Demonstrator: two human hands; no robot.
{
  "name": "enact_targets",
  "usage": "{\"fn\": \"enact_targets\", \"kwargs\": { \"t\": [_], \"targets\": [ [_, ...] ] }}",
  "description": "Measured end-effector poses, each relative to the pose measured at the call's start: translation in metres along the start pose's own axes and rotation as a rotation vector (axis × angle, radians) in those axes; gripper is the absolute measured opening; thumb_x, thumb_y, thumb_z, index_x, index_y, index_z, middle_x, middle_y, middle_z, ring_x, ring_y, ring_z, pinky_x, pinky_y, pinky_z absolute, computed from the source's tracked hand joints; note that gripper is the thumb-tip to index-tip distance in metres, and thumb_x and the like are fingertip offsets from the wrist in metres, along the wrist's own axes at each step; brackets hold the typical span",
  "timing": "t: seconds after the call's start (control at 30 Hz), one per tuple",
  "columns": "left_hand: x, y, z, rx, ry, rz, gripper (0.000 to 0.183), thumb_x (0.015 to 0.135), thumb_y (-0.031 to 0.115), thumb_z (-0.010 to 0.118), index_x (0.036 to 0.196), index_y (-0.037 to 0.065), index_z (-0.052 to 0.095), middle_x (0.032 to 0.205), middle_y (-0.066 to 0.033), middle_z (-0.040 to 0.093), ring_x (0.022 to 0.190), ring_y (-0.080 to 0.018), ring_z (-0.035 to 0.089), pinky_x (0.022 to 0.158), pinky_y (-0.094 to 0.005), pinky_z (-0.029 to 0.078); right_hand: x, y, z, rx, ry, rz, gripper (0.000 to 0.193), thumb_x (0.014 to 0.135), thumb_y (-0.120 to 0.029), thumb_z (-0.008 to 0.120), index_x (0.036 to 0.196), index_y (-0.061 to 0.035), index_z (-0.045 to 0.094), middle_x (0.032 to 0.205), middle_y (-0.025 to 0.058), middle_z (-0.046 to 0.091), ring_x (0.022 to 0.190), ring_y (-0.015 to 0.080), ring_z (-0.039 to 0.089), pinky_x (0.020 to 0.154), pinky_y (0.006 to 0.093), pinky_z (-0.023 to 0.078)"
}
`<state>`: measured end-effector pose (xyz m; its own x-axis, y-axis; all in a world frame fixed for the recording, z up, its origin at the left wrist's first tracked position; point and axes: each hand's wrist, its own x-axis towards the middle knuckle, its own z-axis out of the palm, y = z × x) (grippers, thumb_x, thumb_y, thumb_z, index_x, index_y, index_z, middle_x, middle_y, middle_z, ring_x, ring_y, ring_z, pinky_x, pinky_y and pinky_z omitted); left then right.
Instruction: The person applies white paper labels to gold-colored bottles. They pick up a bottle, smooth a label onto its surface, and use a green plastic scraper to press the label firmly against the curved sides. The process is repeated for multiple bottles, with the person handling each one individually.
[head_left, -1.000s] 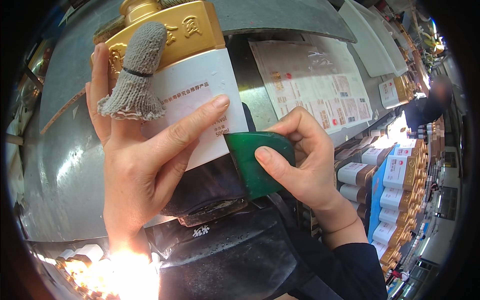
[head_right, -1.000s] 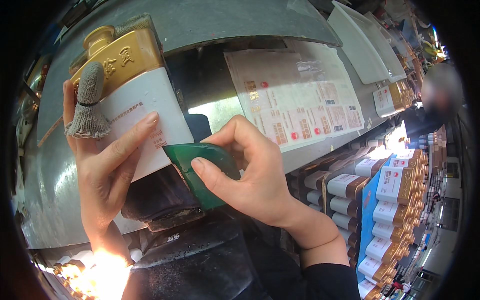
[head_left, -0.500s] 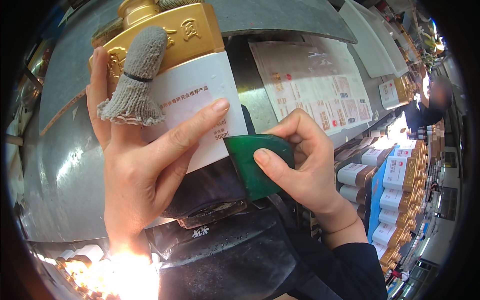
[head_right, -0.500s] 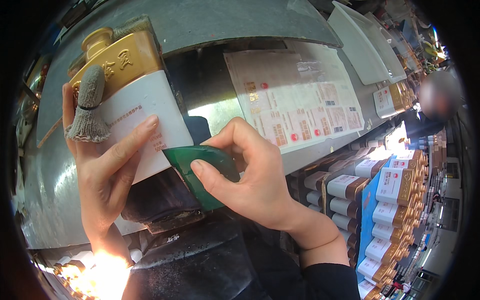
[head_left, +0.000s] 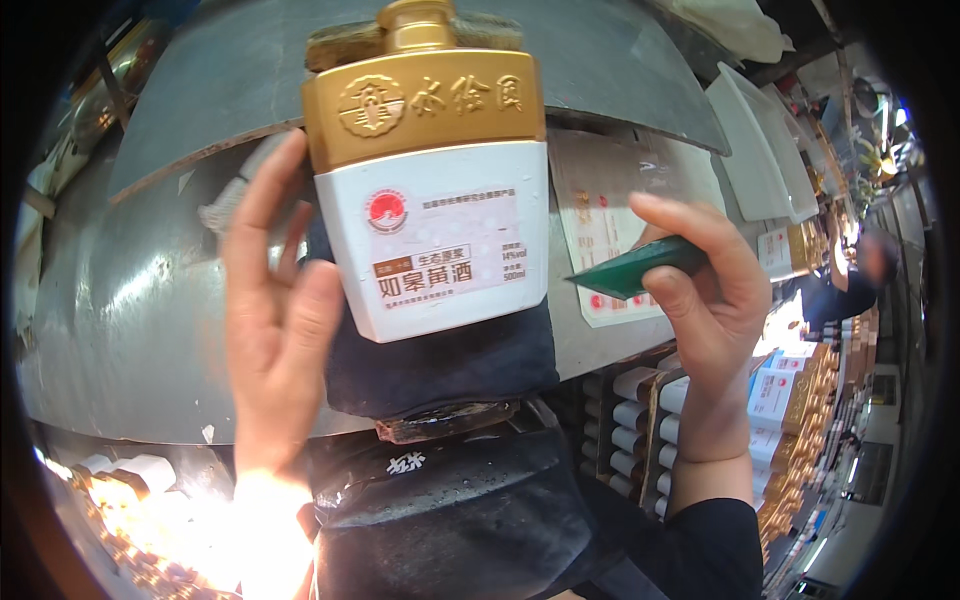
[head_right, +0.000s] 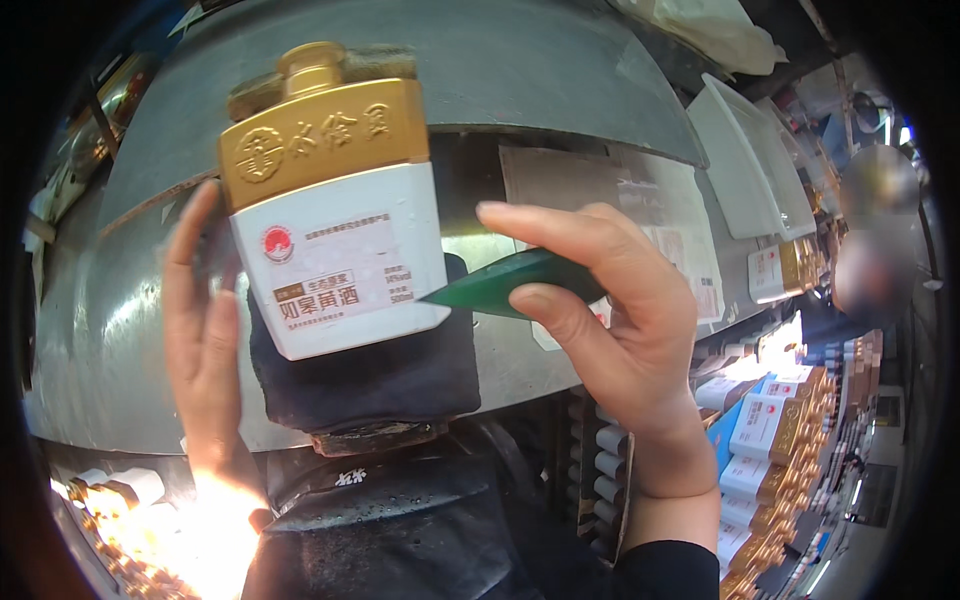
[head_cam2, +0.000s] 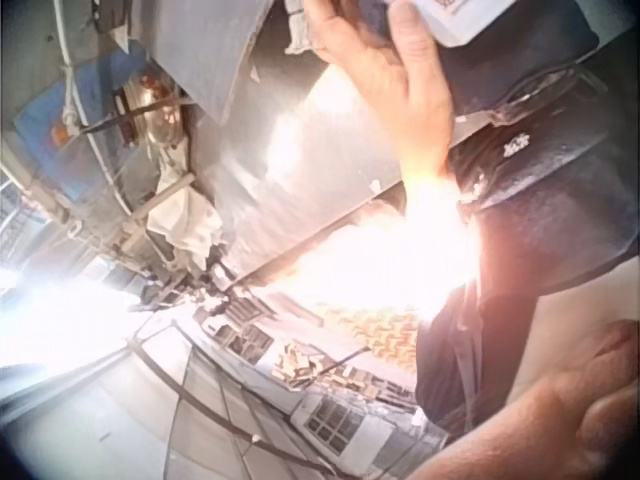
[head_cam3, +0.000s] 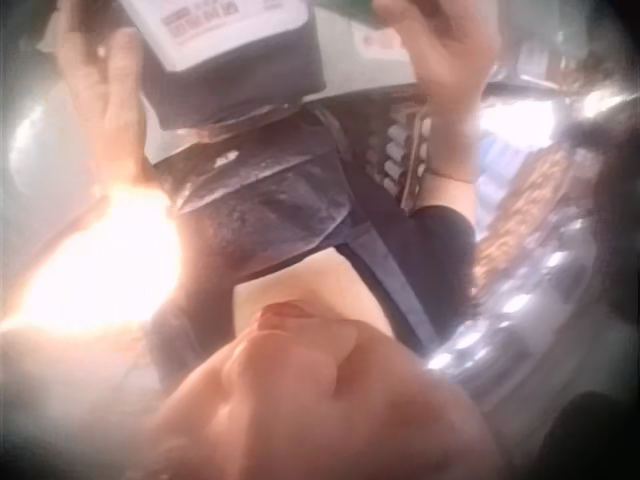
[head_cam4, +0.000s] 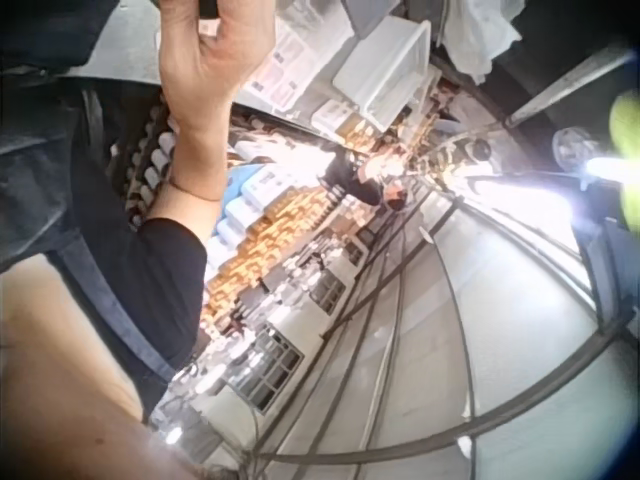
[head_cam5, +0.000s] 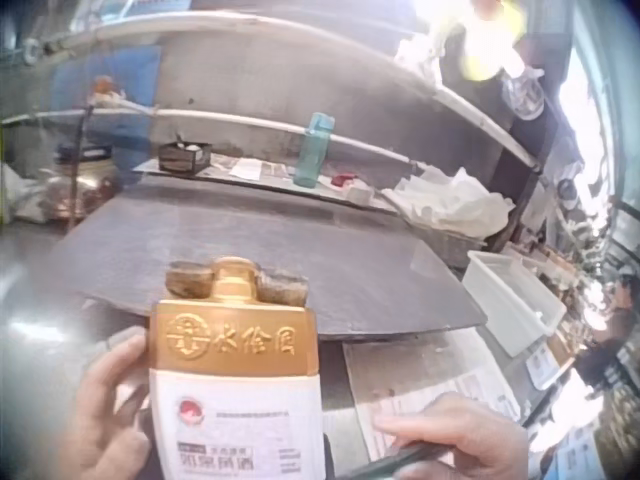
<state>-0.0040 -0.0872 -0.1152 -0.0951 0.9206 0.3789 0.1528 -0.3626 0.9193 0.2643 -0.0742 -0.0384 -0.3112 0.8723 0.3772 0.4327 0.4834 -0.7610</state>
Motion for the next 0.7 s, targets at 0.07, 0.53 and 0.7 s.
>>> {"fn": "enact_targets", "kwargs": {
  "t": [0.07,0.53,0.7],
  "targets": [
    [-0.010,-0.002,0.012,-0.096,-0.029,-0.023,0.077,0.088,0.030,0.062,0.150,0.006,0.024,0.150,-0.0165,0.030,0.136,-0.0280,0.036,0.113,-0.0439,0.031,0.010,-0.009,0.003,-0.094,-0.074,-0.011,0.034,0.079,-0.004,0.072,0.112,-0.0011,0.067,0.089,0.0068,0.064,0.079,0.0157,0.059,0.071,0.0250,0.046],
    [-0.017,0.006,-0.008,-0.290,-0.039,-0.193,0.059,0.092,0.011,0.054,0.147,0.006,0.034,0.149,-0.0114,0.036,0.136,-0.0258,0.036,0.111,-0.0419,0.033,0.032,-0.024,0.071,-0.448,-0.185,-0.873,0.021,0.066,-0.005,0.070,0.087,-0.0052,0.068,0.083,0.0033,0.066,0.072,0.0177,0.064,0.062,0.0283,0.050],
    [-0.018,0.004,-0.007,-0.231,0.053,-0.170,0.045,0.098,0.016,0.046,0.141,0.000,0.041,0.144,-0.0127,0.043,0.132,-0.0232,0.042,0.110,-0.0376,0.033,0.057,-0.032,0.047,-0.502,-0.318,-0.763,0.023,0.068,-0.007,0.071,0.091,-0.0074,0.070,0.083,0.0026,0.068,0.073,0.0171,0.063,0.062,0.0300,0.049]
  ]
}}
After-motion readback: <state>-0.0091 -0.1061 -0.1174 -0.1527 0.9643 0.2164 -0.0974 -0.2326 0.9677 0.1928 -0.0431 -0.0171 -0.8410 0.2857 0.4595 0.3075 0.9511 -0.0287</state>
